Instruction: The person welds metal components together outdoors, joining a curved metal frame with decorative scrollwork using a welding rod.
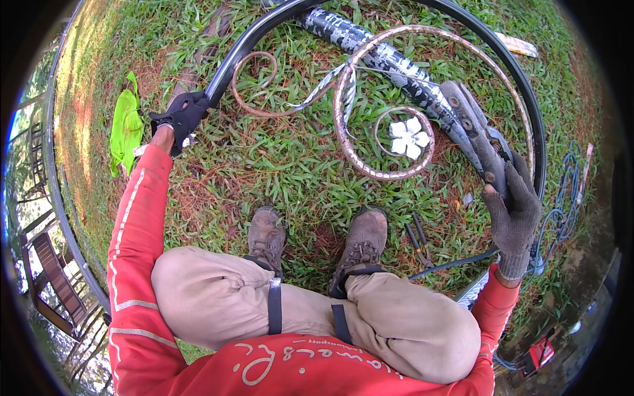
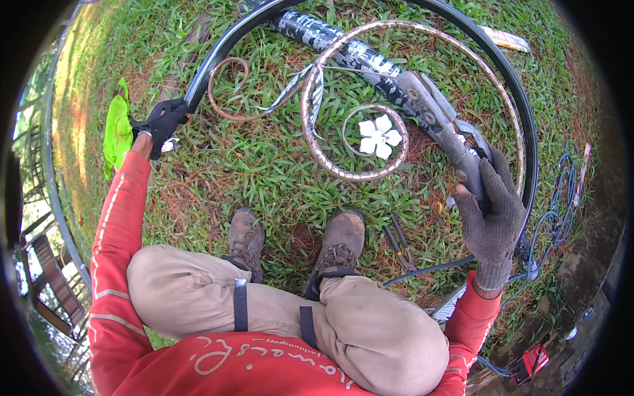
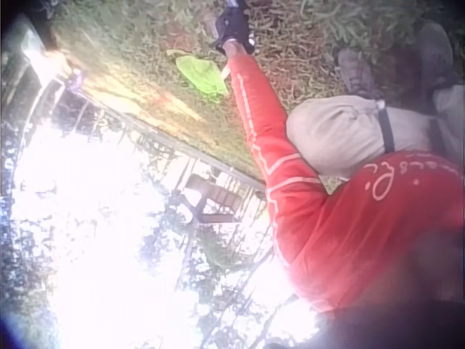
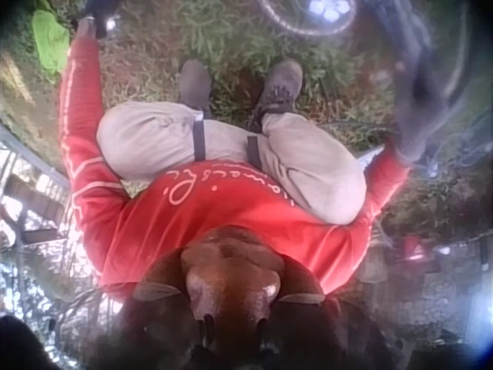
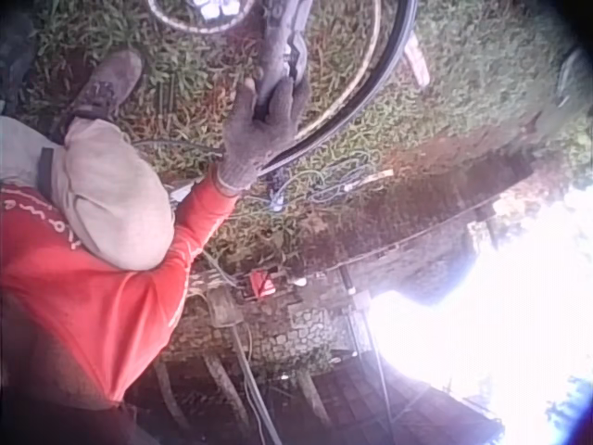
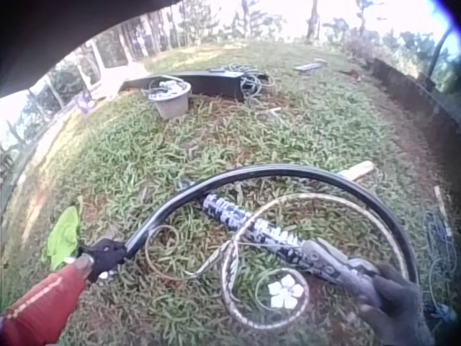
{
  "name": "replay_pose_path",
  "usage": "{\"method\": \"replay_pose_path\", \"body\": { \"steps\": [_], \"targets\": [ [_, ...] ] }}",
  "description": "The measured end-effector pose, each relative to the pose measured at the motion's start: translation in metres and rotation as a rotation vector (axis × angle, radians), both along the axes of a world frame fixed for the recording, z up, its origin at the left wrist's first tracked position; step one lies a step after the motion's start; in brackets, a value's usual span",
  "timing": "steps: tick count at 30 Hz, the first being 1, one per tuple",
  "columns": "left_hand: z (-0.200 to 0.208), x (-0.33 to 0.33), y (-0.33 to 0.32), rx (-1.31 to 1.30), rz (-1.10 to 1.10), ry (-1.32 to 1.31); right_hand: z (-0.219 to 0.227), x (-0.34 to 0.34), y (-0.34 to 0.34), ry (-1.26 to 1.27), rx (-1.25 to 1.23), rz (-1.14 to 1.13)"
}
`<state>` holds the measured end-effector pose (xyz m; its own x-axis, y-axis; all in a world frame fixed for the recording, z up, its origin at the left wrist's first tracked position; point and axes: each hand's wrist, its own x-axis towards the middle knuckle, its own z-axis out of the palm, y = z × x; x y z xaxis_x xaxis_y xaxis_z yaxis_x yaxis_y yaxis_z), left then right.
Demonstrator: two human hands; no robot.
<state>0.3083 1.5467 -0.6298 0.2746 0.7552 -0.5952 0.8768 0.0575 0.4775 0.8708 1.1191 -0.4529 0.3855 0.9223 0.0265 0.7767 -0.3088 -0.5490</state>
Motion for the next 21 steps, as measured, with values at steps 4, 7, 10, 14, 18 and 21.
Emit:
{"method": "replay_pose_path", "body": {
  "steps": [4, 7, 10, 14, 18, 21],
  "targets": [
    [0.001, 0.001, 0.000, -0.004, 0.001, 0.016, -0.002, 0.000, -0.002, 0.006, 0.000, -0.010],
    [0.002, 0.000, -0.002, -0.005, 0.012, 0.042, -0.004, -0.001, -0.001, 0.008, -0.001, -0.024],
    [0.003, 0.004, -0.002, 0.000, 0.000, 0.045, 0.002, -0.002, 0.002, -0.019, -0.014, -0.015],
    [0.010, 0.005, -0.001, -0.049, -0.020, -0.025, 0.004, -0.004, 0.004, -0.038, -0.021, -0.004],
    [0.007, 0.007, -0.008, -0.005, 0.053, -0.005, 0.001, -0.004, 0.004, -0.018, 0.003, 0.007],
    [0.005, -0.001, -0.003, 0.013, 0.022, 0.012, 0.002, -0.004, 0.006, -0.003, 0.008, 0.013]
  ]
}}
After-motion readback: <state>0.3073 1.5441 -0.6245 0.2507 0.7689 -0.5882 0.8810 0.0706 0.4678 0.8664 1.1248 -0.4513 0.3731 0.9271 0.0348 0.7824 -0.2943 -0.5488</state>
